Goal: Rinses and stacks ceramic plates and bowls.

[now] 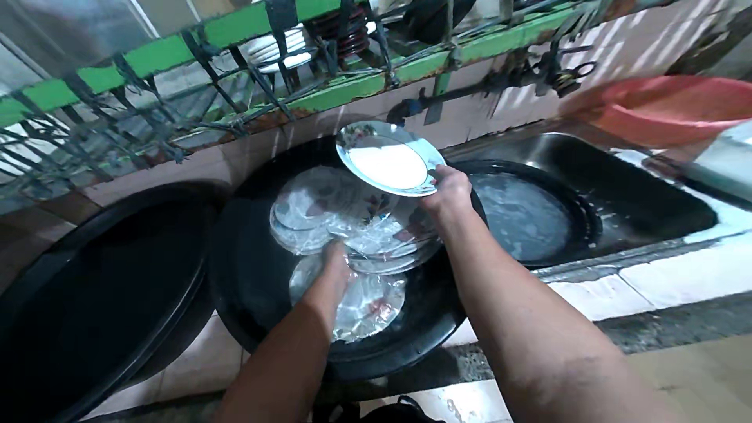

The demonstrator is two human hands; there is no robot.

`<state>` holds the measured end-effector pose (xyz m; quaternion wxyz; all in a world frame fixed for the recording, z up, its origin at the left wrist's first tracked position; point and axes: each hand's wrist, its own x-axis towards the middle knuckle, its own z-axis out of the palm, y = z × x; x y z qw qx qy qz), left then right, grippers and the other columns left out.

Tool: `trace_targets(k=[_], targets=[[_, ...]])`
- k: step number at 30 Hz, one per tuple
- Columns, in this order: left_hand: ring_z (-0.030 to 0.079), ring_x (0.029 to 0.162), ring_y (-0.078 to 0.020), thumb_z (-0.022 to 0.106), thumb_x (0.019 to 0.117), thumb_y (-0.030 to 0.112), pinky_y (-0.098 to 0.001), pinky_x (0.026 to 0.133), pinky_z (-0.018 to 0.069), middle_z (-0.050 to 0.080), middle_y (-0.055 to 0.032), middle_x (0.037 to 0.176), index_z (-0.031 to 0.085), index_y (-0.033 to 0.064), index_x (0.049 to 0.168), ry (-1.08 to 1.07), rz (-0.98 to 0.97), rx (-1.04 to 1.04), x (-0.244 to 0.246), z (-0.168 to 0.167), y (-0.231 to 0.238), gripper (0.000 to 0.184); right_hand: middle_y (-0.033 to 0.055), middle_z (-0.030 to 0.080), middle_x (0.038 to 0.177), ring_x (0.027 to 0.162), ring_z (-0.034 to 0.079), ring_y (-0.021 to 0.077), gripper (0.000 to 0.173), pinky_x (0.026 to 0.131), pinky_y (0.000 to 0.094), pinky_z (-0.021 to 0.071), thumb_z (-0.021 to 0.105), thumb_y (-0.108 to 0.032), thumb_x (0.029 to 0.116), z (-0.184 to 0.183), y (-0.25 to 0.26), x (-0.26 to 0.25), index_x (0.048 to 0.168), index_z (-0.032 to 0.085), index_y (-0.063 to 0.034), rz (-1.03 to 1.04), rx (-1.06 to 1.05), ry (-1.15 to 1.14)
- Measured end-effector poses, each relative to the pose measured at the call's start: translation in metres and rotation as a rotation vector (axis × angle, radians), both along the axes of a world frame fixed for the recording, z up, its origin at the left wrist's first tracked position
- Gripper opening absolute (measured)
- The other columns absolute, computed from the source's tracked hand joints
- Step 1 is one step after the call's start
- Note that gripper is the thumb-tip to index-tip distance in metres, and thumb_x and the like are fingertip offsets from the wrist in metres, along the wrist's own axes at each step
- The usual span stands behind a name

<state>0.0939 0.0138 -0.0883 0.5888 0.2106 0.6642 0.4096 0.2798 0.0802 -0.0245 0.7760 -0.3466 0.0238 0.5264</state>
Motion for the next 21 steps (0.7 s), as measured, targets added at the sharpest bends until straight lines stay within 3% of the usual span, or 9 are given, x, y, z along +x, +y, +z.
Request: trace_targets(k=[2, 5, 8, 11, 14, 17, 21], targets=[[0.056, 0.115, -0.0395, 0.034, 0.1089, 0.050, -0.0601, 0.084, 0.0507, 0.052, -0.0231, 0.139, 0.041, 0.0128, 0.149, -0.091, 0.010, -0.052, -0.003, 0.007, 0.001, 0.055, 0.0160, 0.057, 0.127, 0.113, 0.062, 0.0277, 0.033, 0.089, 0.0497, 0.0567, 0.045, -0.019, 0.1048, 0.003, -0.001, 0.002, 0.136, 0.046, -0.0071, -0.022, -0.003, 0.069], [0.063, 0.102, -0.0319, 0.037, 0.1061, 0.055, -0.0504, 0.077, 0.0539, 0.060, -0.0183, 0.124, 0.047, 0.0123, 0.141, -0.237, 0.078, -0.036, -0.005, 0.018, 0.007, 0.056, 0.0164, 0.057, 0.129, 0.116, 0.062, 0.0285, 0.036, 0.091, 0.0509, 0.0567, 0.046, -0.022, 0.1051, 0.004, -0.001, 0.004, 0.138, 0.045, -0.0084, -0.025, 0.008, 0.126], [0.063, 0.099, -0.0312, 0.040, 0.1063, 0.050, -0.0496, 0.078, 0.0536, 0.061, -0.0186, 0.122, 0.048, 0.0100, 0.139, -0.279, 0.099, 0.028, -0.009, 0.023, 0.007, 0.052, 0.0147, 0.058, 0.127, 0.115, 0.062, 0.0265, 0.034, 0.091, 0.0484, 0.0567, 0.045, -0.023, 0.1054, 0.005, -0.001, 0.004, 0.136, 0.046, -0.0087, -0.011, 0.047, 0.154], [0.061, 0.101, -0.0315, 0.048, 0.1054, 0.030, -0.0501, 0.080, 0.0531, 0.058, -0.0194, 0.123, 0.047, 0.0070, 0.139, -0.265, 0.150, 0.081, -0.010, 0.028, 0.008, 0.041, 0.0151, 0.057, 0.129, 0.116, 0.062, 0.0283, 0.036, 0.091, 0.0515, 0.0571, 0.046, -0.025, 0.1057, 0.008, -0.003, 0.004, 0.138, 0.045, -0.0099, 0.001, 0.050, 0.148], [0.061, 0.083, -0.0267, 0.048, 0.1035, 0.025, -0.0440, 0.067, 0.0534, 0.061, -0.0164, 0.103, 0.055, 0.0042, 0.124, -0.241, 0.176, 0.127, -0.010, 0.029, 0.008, 0.030, 0.0149, 0.057, 0.131, 0.118, 0.061, 0.0287, 0.037, 0.092, 0.0521, 0.0565, 0.045, -0.026, 0.1057, 0.008, -0.003, 0.007, 0.140, 0.044, -0.0112, -0.003, 0.070, 0.141], [0.055, 0.070, -0.0202, 0.048, 0.1037, 0.027, -0.0376, 0.061, 0.0504, 0.055, -0.0086, 0.086, 0.055, 0.0075, 0.109, -0.224, 0.170, 0.154, -0.009, 0.032, 0.006, 0.021, 0.0146, 0.057, 0.133, 0.122, 0.061, 0.0285, 0.038, 0.097, 0.0526, 0.0551, 0.042, -0.027, 0.1072, 0.009, -0.005, 0.008, 0.141, 0.044, -0.0110, -0.009, 0.153, 0.145], [0.055, 0.080, -0.0216, 0.048, 0.1023, 0.021, -0.0415, 0.068, 0.0495, 0.054, -0.0090, 0.093, 0.054, 0.0076, 0.110, -0.201, 0.127, 0.199, -0.007, 0.028, 0.007, 0.017, 0.0150, 0.059, 0.133, 0.123, 0.061, 0.0291, 0.038, 0.099, 0.0546, 0.0541, 0.037, -0.029, 0.1081, 0.011, -0.009, 0.011, 0.141, 0.045, -0.0109, -0.010, 0.242, 0.155]])
